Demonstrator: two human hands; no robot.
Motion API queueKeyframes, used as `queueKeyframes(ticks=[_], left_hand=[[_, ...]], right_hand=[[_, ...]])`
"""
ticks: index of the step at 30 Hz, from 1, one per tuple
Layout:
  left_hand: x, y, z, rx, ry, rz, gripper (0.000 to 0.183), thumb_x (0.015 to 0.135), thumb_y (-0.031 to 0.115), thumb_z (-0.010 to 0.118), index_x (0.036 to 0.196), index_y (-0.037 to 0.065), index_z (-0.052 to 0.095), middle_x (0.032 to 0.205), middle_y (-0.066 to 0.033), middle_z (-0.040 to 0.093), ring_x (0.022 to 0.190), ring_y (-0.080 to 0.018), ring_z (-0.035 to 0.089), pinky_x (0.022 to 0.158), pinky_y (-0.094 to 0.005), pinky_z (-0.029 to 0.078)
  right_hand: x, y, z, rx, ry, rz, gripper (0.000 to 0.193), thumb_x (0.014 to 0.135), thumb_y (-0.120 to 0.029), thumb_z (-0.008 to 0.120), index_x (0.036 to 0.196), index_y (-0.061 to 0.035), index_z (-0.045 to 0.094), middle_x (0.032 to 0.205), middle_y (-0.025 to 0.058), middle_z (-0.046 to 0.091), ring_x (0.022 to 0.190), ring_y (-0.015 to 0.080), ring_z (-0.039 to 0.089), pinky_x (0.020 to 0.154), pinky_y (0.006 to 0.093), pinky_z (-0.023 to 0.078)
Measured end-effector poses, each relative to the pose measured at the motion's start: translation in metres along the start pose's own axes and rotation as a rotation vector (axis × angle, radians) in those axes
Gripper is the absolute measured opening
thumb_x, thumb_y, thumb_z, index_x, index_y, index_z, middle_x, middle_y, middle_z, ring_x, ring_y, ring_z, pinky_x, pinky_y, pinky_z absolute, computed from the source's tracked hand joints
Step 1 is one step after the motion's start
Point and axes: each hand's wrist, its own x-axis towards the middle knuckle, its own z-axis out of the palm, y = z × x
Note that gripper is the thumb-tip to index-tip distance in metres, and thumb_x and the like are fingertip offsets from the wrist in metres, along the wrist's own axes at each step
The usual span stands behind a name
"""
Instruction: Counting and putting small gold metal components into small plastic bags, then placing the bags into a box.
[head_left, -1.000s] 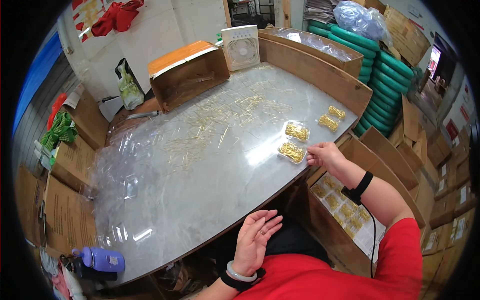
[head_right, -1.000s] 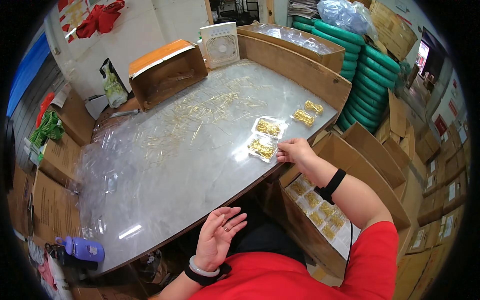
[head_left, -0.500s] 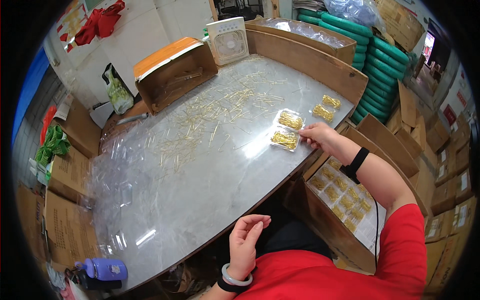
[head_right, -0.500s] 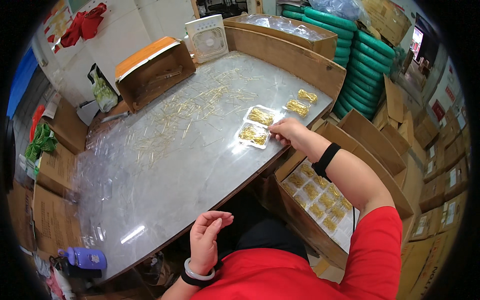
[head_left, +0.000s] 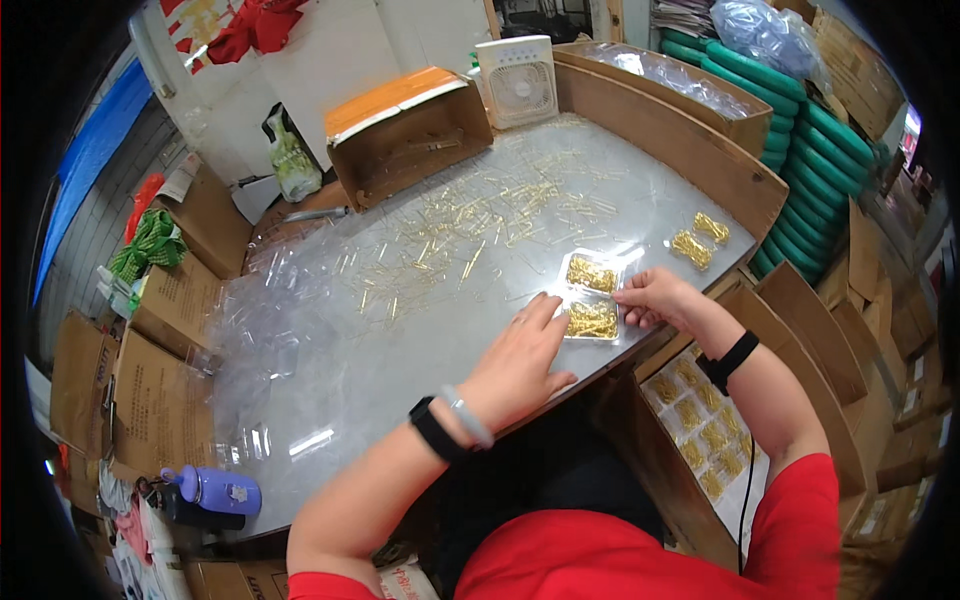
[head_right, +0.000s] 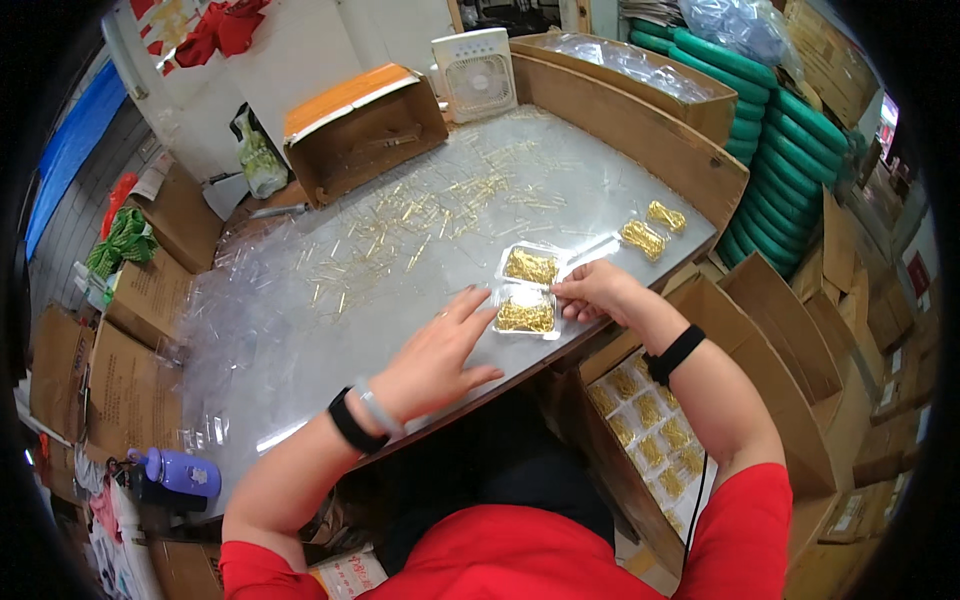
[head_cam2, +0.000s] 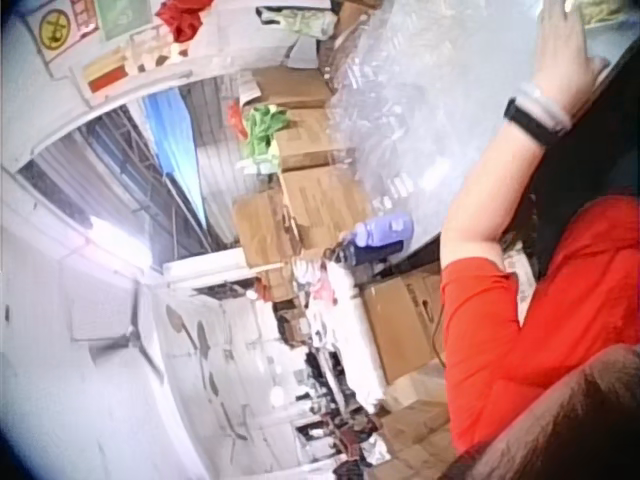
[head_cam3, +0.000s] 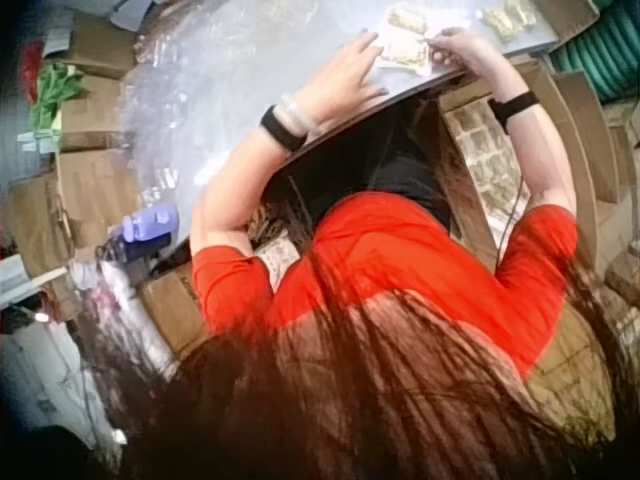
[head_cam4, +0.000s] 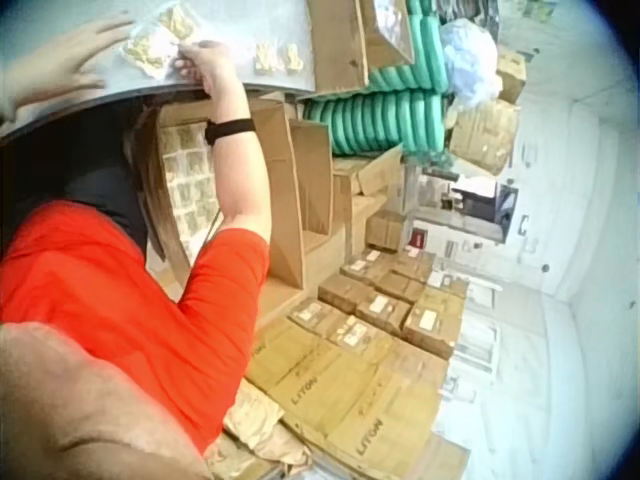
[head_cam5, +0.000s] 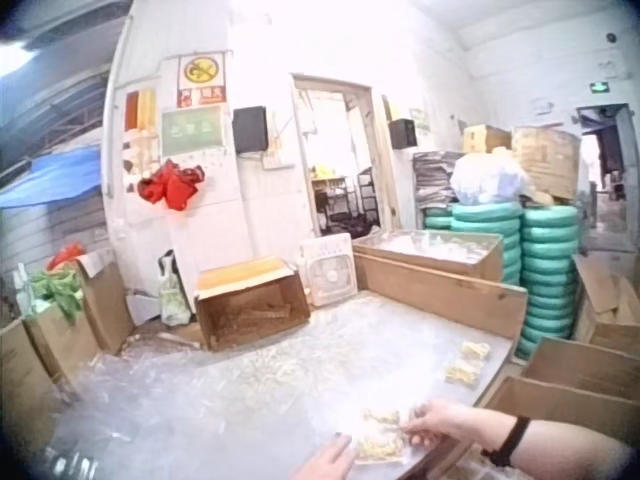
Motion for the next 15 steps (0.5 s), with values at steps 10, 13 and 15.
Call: queueKeyframes(ticks=[10, 13, 15], left_hand=[[0.051, -0.027, 0.048, 0.032, -0.039, -0.026, 0.070, 0.075, 0.029, 0.085, 0.129, -0.001, 0.053, 0.145, -0.0230, 0.047, 0.134, -0.0394, 0.046, 0.112, -0.0431, 0.040], [0.053, -0.033, 0.046, -0.061, -0.079, -0.060, 0.068, 0.074, 0.030, 0.085, 0.126, 0.000, 0.054, 0.139, -0.0228, 0.051, 0.129, -0.0390, 0.050, 0.107, -0.0424, 0.043], [0.055, -0.032, 0.041, -0.063, -0.088, -0.082, 0.067, 0.074, 0.030, 0.085, 0.125, 0.000, 0.053, 0.136, -0.0226, 0.052, 0.127, -0.0390, 0.051, 0.106, -0.0423, 0.045]], right_hand=[[0.001, 0.007, 0.004, 0.081, 0.001, -0.033, 0.021, 0.093, -0.017, 0.072, 0.096, 0.0023, 0.065, 0.079, 0.0070, 0.069, 0.062, 0.0124, 0.068, 0.049, 0.0231, 0.053], [0.002, 0.002, 0.007, 0.082, 0.012, -0.041, 0.021, 0.093, -0.016, 0.073, 0.098, 0.0027, 0.065, 0.080, 0.0077, 0.069, 0.062, 0.0132, 0.068, 0.049, 0.0239, 0.053], [0.000, -0.004, 0.010, 0.055, 0.006, -0.043, 0.022, 0.094, -0.018, 0.071, 0.101, 0.0011, 0.064, 0.080, 0.0053, 0.067, 0.063, 0.0109, 0.066, 0.050, 0.0230, 0.051]])
